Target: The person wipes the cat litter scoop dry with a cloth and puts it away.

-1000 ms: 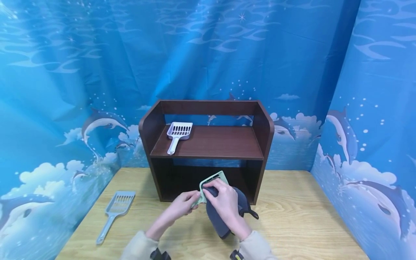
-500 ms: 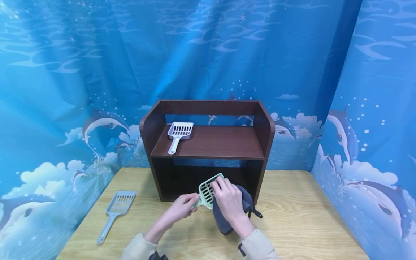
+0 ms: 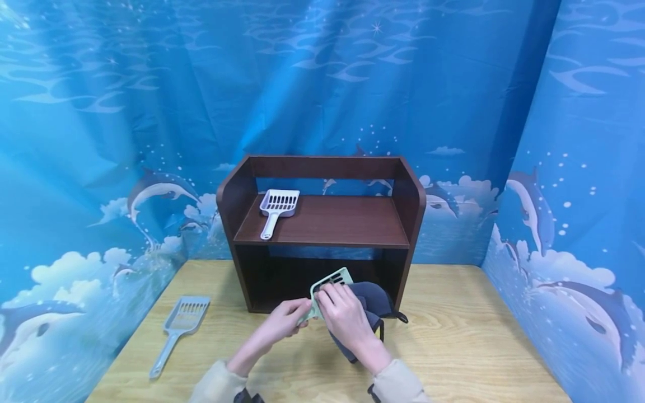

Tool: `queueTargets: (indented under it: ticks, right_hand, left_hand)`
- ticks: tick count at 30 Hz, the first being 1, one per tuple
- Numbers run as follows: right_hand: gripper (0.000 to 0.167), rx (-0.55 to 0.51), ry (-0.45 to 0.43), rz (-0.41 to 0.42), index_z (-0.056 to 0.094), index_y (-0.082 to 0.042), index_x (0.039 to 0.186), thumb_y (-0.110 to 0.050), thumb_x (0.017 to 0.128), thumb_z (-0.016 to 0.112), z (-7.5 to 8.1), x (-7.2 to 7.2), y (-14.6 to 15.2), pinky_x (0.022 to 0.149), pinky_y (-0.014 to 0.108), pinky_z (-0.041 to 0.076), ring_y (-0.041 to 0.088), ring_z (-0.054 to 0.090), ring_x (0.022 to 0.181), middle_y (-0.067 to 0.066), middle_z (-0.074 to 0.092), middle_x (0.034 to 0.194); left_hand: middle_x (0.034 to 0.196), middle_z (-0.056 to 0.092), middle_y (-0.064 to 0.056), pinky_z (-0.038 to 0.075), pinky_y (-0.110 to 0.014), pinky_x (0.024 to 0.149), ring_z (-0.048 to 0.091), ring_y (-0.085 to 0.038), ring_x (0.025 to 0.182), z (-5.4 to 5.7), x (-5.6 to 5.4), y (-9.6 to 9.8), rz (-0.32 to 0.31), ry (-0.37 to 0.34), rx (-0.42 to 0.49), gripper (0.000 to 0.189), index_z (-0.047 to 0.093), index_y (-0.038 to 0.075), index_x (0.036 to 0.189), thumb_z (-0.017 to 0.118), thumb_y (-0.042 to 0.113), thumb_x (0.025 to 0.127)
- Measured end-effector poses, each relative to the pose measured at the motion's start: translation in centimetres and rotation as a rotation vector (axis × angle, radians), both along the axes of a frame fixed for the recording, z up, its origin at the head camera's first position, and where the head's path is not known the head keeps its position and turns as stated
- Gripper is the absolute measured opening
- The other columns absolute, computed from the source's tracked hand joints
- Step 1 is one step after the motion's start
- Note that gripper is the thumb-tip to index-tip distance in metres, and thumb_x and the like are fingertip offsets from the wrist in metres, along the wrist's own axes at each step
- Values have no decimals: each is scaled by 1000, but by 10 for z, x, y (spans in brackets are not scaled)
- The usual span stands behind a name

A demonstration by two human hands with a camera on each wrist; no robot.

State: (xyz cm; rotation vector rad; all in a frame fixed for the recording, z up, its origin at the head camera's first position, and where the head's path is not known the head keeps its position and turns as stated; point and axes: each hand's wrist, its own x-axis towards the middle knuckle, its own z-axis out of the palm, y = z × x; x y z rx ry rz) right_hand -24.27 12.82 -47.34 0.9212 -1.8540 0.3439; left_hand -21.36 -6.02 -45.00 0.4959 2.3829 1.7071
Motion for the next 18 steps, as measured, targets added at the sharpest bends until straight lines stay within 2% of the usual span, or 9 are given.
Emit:
queueTargets:
  ticks: [3, 8, 14, 18]
  right_hand:
    - [25, 20, 34, -4, 67, -5, 93, -15, 105, 49, -1, 0, 0, 71, 37, 50, 24, 62, 82, 6, 65, 96]
    - [25, -5, 38, -50, 68, -4, 91, -15, 105, 51, 2, -4, 6, 67, 37, 50, 24, 62, 79, 6, 65, 93]
    - [6, -66, -13, -154, 66, -3, 90, -8, 93, 65, 7, -9, 16, 66, 39, 49, 27, 58, 78, 8, 64, 93]
    - [8, -101, -32, -183, 66, -3, 89, -2, 85, 73, 12, -10, 19, 66, 38, 50, 27, 58, 77, 8, 63, 93]
  left_hand:
    - [66, 49, 3, 30, -19, 47, 41, -7, 52, -1, 0, 0, -1, -12, -5, 36, 65, 5, 90, 48, 32, 108]
    - [66, 50, 3, 30, -18, 47, 41, -6, 53, -1, 0, -2, -7, -30, -11, 36, 66, 3, 92, 49, 30, 108]
    - [65, 51, 3, 31, -17, 47, 42, -6, 54, -3, -1, -5, 0, -26, 15, 35, 67, -1, 95, 50, 27, 107]
    - [65, 51, 3, 31, -17, 47, 42, -6, 55, -5, -2, -6, -2, -33, 32, 35, 68, -3, 99, 50, 26, 108]
